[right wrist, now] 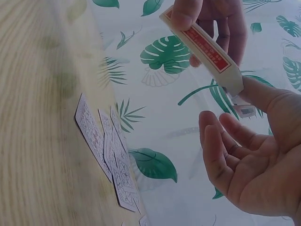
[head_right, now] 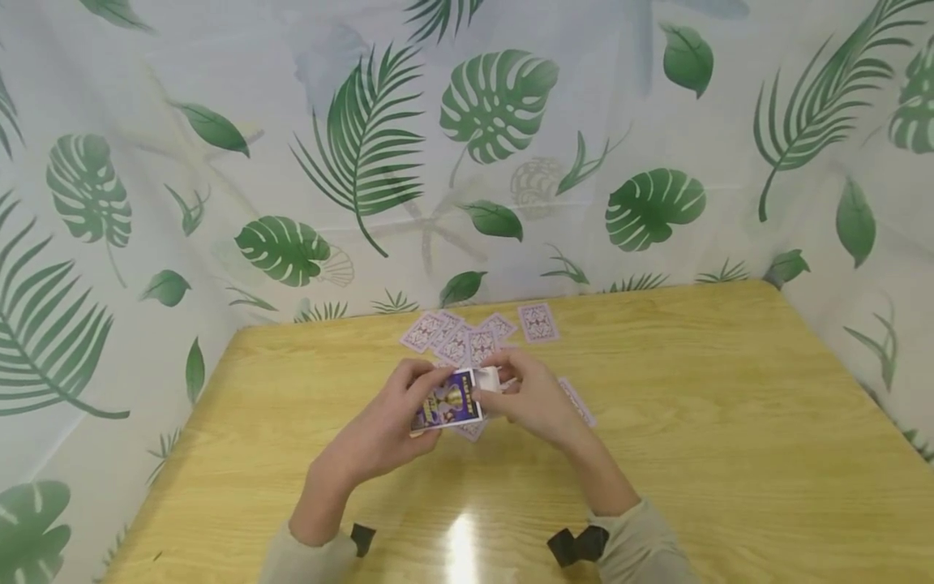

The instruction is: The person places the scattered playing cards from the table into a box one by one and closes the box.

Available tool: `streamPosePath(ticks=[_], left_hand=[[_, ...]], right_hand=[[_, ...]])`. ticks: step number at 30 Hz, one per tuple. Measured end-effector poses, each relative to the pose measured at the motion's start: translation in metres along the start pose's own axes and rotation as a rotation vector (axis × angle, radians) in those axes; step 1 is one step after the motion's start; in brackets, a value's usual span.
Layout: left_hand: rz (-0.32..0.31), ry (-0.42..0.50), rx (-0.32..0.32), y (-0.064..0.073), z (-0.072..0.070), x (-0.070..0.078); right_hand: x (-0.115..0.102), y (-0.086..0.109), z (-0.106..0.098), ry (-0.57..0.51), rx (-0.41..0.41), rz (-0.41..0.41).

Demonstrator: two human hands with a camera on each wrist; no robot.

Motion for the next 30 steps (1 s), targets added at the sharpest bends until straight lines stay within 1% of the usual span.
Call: streamPosePath(ticks=[4, 6, 11, 14, 16, 19, 23, 26, 28, 30], left_hand=[[-0.009, 0.036, 0.007, 0.000, -0.001, -0.003], [-0.015, 0.048, 0.000, 0.000, 0.000, -0.004], [-0.020, 0.064, -0.003, -0.002, 0.001, -0.005], [-0.044, 0.058, 0.001, -0.004, -0.002, -0.009], [-0.065, 0.052, 0.004, -0.004, -0.005, -0.013], [-0.092, 0.051, 0.005, -0.003, -0.009, -0.020], [-0.139, 0.049, 0.027, 0.000, -0.016, -0.034], [-0.177, 0.061, 0.038, 0.003, -0.021, -0.043], [-0.191, 0.074, 0.043, 0.004, -0.023, -0.047], [-0.202, 0.084, 0.049, 0.005, -0.026, -0.050]], right_hand=[[0.002, -0.001, 0.001, -0.014, -0.012, 0.005], [0.003, 0.000, 0.001, -0.025, -0.017, 0.011], [0.006, 0.001, -0.001, -0.066, -0.024, 0.025], [0.007, -0.001, -0.006, -0.069, -0.019, 0.025], [0.010, -0.001, -0.014, -0.050, -0.004, 0.034], [0.015, 0.001, -0.032, 0.045, 0.030, 0.053], [0.025, 0.006, -0.057, 0.292, 0.056, 0.079], [0.037, 0.008, -0.070, 0.487, 0.033, 0.122], [0.048, 0.009, -0.074, 0.576, -0.001, 0.166], [0.059, 0.010, -0.075, 0.642, -0.038, 0.214]])
Point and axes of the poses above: each hand's wrist, its own y-axis away from the middle knuckle, its own z-axis out of the palm, x = y × z, the point moved 10 cm from there along -y, towards the middle knuckle, and after that the axes turned 6 degrees about -z, right-handed, at the moved point
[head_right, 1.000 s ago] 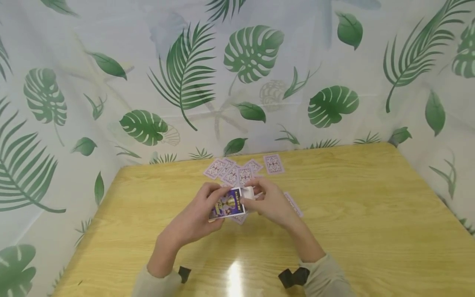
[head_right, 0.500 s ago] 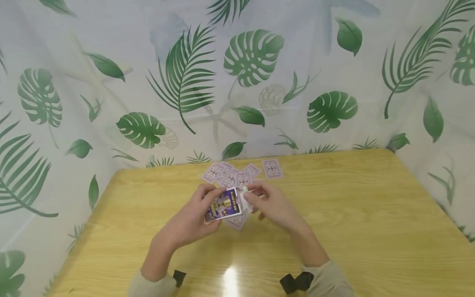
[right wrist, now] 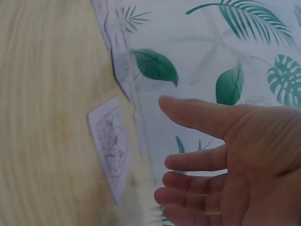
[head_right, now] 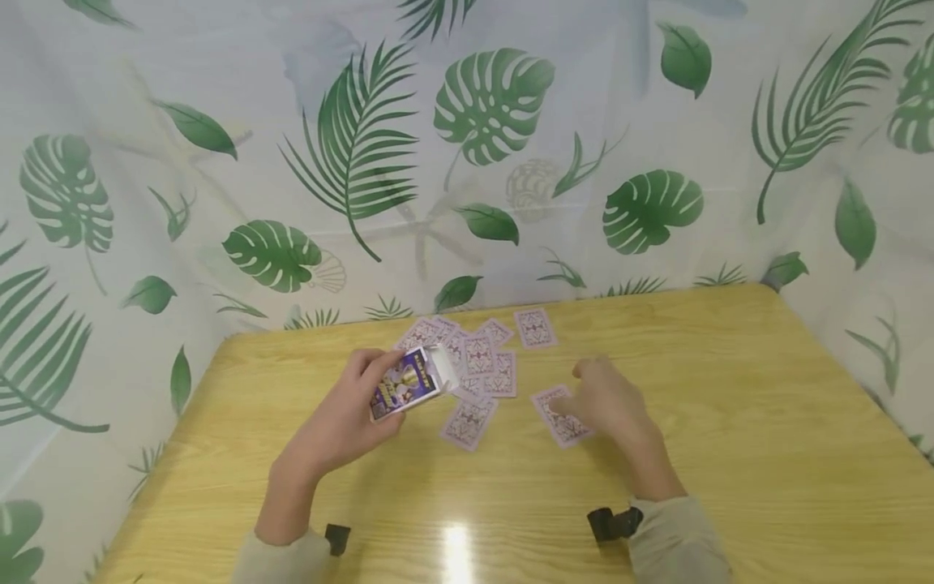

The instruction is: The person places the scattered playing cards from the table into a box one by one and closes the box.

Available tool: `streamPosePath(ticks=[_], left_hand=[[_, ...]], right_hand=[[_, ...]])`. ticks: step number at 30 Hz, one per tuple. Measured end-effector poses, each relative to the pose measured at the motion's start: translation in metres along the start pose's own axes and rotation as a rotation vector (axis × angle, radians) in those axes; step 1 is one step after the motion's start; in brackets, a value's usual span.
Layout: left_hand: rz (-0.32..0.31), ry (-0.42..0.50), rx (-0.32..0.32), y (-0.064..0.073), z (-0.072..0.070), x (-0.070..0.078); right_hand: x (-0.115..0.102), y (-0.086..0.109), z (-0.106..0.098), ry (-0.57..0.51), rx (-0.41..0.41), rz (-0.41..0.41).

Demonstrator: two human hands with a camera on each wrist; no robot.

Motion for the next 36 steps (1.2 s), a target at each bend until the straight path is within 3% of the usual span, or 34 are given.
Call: streamPosePath(ticks=[5, 13, 21, 29, 36], left_hand=[[-0.017, 0.014, 0.012, 0.001, -0.003, -0.006], [-0.044, 0.018, 0.004, 0.002, -0.006, -0.010], [-0.029, -0.009, 0.009, 0.003, -0.006, -0.003], [-0.029, -0.027, 0.005, 0.004, -0.006, 0.002], [-0.029, -0.041, 0.010, 0.003, -0.005, 0.003]], right_hand=[[0.009, -0.003, 0.017, 0.058, -0.066, 0.042], [0.009, 0.001, 0.024, 0.139, -0.078, 0.056], [0.014, 0.002, 0.023, 0.003, -0.100, 0.013], [0.021, 0.007, 0.022, 0.081, -0.130, 0.061], [0.022, 0.005, 0.025, 0.001, -0.135, -0.007]])
Point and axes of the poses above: each hand's wrist, its own y-axis away from the middle knuckle, its own z-axis out of the palm, x = y × z, the point moved 10 cm from there along -y, towards the middle knuckle, and after that the axes turned 6 degrees about -z, right-handed, at the moved point
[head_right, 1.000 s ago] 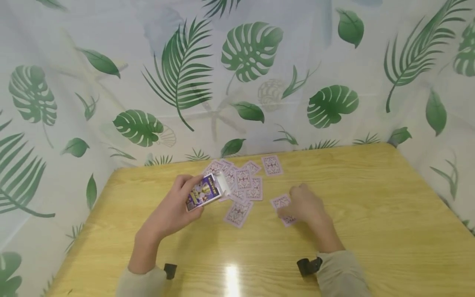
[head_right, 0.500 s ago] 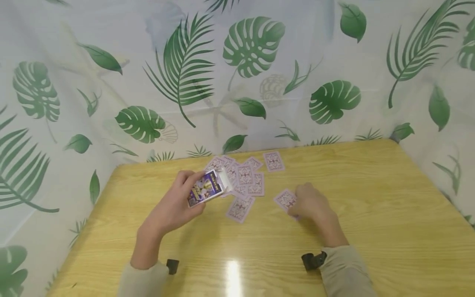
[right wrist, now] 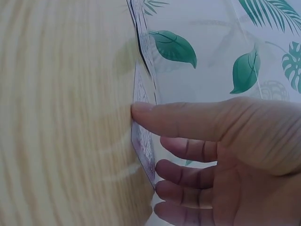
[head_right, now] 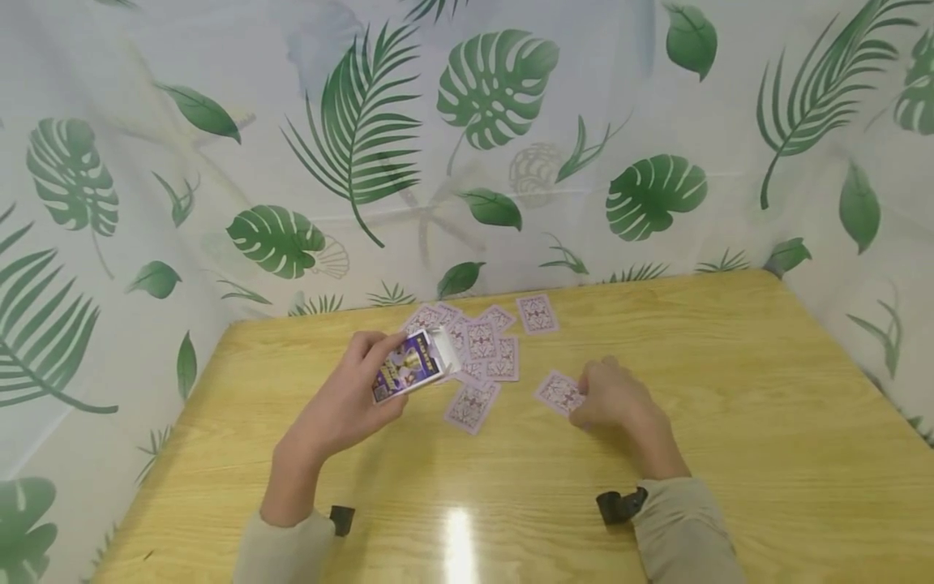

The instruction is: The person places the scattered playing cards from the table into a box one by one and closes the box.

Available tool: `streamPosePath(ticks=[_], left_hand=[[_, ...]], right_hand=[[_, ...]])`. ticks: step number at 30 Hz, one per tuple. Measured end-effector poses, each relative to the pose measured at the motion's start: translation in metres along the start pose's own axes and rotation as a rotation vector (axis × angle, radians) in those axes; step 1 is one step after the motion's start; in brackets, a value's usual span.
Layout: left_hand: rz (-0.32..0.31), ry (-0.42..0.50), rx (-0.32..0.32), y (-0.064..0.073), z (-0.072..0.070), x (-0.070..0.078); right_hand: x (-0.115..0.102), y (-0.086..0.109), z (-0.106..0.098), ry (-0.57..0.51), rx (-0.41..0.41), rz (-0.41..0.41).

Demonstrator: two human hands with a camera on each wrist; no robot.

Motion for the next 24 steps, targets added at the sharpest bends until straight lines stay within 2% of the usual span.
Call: streamPosePath(ticks=[9, 21, 24], left_hand=[[-0.022, -0.022, -0.008, 0.000, 0.004, -0.002], [-0.021, -0.032, -0.024, -0.001, 0.010, -0.001], [-0.013, -0.034, -0.027, -0.002, 0.011, 0.000]], right_hand=[[0.006, -0.002, 0.004, -0.085, -0.015, 0.006], [-0.005, -0.005, -0.004, -0.180, 0.048, -0.086], [-0.013, -0.005, -0.012, -0.186, 0.092, -0.124]])
Point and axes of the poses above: each hand's wrist, its own y-axis away from the middle knuckle, its own z-axis out of the palm, x = y × z, the point moved 10 cm from there along -y, towards the middle knuckle, and after that the axes turned 6 degrees about -z, right-handed, at the moved point
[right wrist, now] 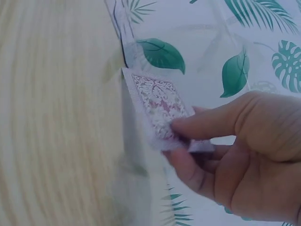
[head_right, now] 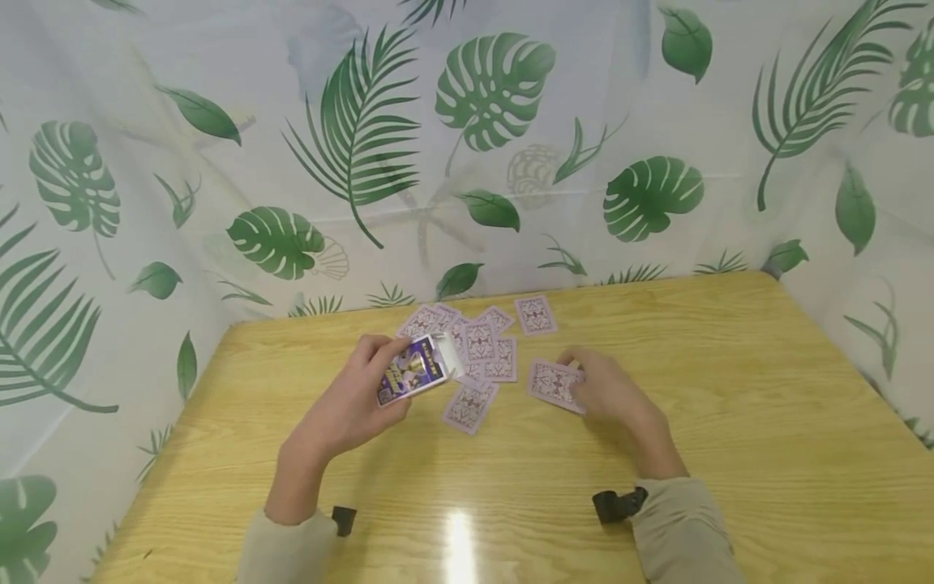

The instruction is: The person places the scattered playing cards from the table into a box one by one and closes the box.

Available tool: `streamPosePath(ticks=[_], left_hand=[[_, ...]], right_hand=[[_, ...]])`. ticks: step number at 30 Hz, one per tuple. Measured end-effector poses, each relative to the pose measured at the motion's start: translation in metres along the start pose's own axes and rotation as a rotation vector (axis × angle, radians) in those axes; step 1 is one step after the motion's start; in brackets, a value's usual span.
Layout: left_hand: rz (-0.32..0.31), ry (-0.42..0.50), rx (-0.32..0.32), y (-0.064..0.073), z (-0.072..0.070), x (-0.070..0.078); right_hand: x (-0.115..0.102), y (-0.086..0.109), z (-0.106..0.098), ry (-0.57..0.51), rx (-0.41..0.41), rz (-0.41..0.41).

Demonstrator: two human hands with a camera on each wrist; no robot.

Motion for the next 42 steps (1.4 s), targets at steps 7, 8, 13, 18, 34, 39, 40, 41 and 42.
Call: streamPosePath(ticks=[7, 8, 13, 18, 34, 39, 40, 41, 42], left_hand=[[0.018, 0.009, -0.007, -0.001, 0.003, 0.001], [0.020, 0.010, -0.009, -0.001, 0.003, 0.002], [0.026, 0.009, -0.014, 0.000, 0.005, 0.003], [0.030, 0.009, -0.015, 0.000, 0.005, 0.005], [0.071, 0.000, -0.030, -0.001, 0.009, 0.016], [0.105, -0.012, -0.023, -0.001, 0.010, 0.021], [0.115, -0.013, -0.023, -0.001, 0.010, 0.022], [0.125, -0.015, -0.023, -0.001, 0.010, 0.023], [0.133, -0.017, -0.023, -0.001, 0.010, 0.024]], right_hand=[[-0.028, 0.002, -0.018, -0.125, 0.153, -0.118], [-0.032, 0.002, -0.019, -0.155, 0.171, -0.136], [-0.056, 0.008, -0.027, -0.210, 0.273, -0.245], [-0.075, 0.014, -0.031, -0.248, 0.320, -0.324], [-0.103, 0.016, -0.029, -0.357, 0.297, -0.433], [-0.104, 0.014, -0.025, -0.303, 0.290, -0.411], [-0.104, 0.013, -0.024, -0.298, 0.287, -0.410], [-0.105, 0.013, -0.024, -0.286, 0.288, -0.411], [-0.106, 0.013, -0.023, -0.275, 0.288, -0.413]])
Point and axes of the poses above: each hand's wrist, its own y-axis away from the middle knuckle, its own z-axis out of the palm, x = y × z, the point moved 10 cm from there along -y, towards the middle knuckle, and after that the axes turned 6 degrees about -z, right-handed, at the moved point
